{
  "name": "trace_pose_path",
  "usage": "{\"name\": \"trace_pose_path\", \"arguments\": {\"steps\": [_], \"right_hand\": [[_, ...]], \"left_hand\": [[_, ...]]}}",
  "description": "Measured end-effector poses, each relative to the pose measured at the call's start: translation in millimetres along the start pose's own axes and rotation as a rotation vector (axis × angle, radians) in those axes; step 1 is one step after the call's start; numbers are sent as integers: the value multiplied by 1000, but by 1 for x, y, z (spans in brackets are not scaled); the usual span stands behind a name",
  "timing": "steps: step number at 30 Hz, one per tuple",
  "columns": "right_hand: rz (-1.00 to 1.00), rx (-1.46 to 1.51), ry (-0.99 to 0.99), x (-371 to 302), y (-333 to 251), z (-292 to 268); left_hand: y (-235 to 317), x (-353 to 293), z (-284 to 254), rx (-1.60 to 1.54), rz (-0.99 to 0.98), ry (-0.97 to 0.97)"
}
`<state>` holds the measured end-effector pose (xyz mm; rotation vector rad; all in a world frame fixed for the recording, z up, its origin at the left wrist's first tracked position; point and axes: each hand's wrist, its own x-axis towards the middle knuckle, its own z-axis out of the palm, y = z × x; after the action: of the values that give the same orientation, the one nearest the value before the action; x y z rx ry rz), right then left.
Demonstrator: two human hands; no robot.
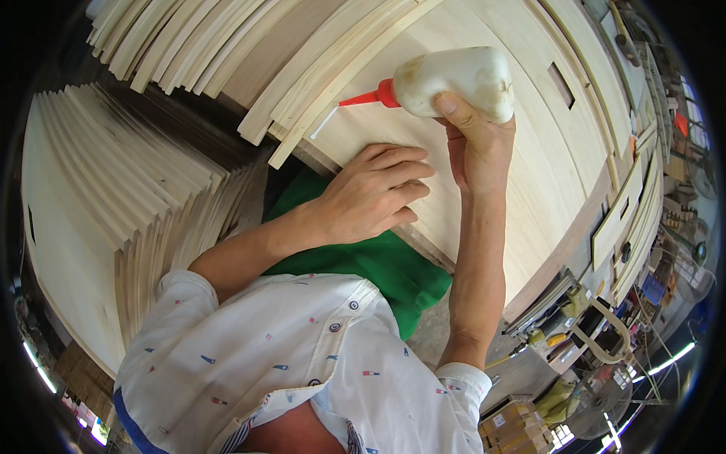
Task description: Applying glue and using a pneumatic nail gun to attach wooden slats to a large wood panel.
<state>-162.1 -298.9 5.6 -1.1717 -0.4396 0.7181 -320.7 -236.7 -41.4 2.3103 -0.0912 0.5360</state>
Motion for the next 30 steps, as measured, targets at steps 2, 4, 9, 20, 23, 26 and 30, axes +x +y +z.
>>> {"name": "trace_pose_path", "arguments": {"steps": [2, 4, 9, 20, 23, 26, 30], "right_hand": [[-20, -9, 5, 7, -2, -4], [-46, -33, 13, 14, -6, -7], [-108, -75, 47, 38, -12, -16], [-216, -136, 82, 96, -26, -42], [-254, -143, 85, 113, -30, -49], [-256, -242, 62, 128, -37, -58], [-304, -190, 82, 152, -43, -68]], "left_hand": [[1, 1, -1, -7, -1, -7], [1, 1, -1, -12, 3, -8], [1, 3, -4, -48, -17, -10], [3, 9, -7, -58, -41, -15], [4, 9, -7, -43, -59, -30], [5, 11, -7, -35, -72, -46], [7, 13, -10, -58, -99, -82]]}}
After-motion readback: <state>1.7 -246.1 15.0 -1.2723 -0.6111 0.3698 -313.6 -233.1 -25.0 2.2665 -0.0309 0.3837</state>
